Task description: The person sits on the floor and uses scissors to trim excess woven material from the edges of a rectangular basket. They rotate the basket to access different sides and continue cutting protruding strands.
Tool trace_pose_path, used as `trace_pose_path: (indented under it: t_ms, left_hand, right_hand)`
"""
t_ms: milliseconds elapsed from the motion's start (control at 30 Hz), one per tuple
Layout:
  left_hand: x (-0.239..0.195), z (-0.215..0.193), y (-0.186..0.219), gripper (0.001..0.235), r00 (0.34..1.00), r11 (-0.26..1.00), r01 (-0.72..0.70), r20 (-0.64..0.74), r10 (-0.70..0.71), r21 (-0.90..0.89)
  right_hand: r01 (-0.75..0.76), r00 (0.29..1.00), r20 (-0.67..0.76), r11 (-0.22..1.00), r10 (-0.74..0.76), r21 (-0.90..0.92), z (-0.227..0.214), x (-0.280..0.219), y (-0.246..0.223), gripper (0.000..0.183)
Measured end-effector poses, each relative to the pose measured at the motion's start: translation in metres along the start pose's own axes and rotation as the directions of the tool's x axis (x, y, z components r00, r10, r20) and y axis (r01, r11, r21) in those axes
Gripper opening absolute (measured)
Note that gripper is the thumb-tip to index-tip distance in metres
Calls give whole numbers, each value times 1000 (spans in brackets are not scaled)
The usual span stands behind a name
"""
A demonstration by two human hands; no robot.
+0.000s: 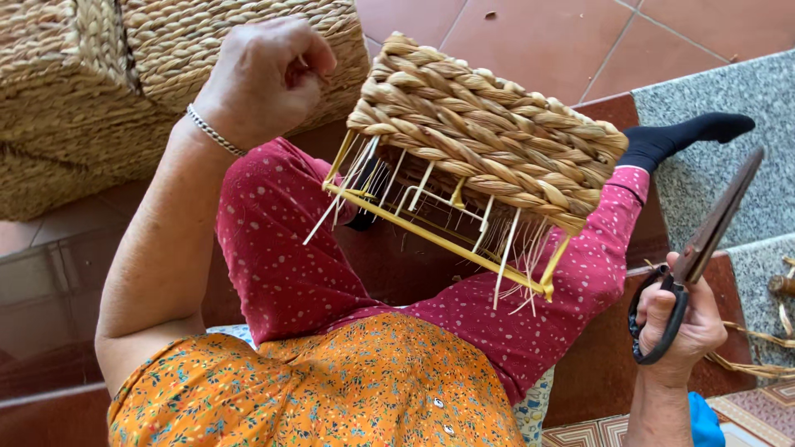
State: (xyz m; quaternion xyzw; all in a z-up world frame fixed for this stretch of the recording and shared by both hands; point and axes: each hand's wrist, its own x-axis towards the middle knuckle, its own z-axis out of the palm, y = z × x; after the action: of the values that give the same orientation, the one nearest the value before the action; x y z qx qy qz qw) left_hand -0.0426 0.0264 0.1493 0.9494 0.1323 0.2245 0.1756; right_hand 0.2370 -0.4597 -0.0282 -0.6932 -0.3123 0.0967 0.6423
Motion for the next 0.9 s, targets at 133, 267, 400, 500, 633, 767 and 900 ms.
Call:
trace_pose_path:
  t_ms: [133,267,400,500,633,767,900]
  left_hand:
    - [-38,7,-7,6,997,996,63,30,-66,70]
    - [-65,25,-5,21,996,997,62,65,-65,48]
    - [-82,38,4,47,986,980,143,111,-128,-136]
    - [-86,36,7,36,942,908,333,137,-307,-253]
    - [-72,32,12,15,984,966,54,-149,-94,-254]
    - [-35,44,16,10,971,973,-173,-195,142,-153]
    - [5,74,28,15,964,961,-267,-34,265,-66]
  right_hand:
    - [37,999,19,999,-37,7,25,12,-22,66]
    - [8,1000,30,999,-10,54,45,19,-34,66]
    - [-5,1000,25,998,3,61,57,21,-33,66]
    - [5,999,44,999,-6,33,57,21,-29,67]
    - [78,994,96,981,-61,-180,49,26,-41,73]
    - [266,954,266,800,-137,-538,44,36,-82,67]
    - [522,848,481,514,-224,-681,60,53,-130,72]
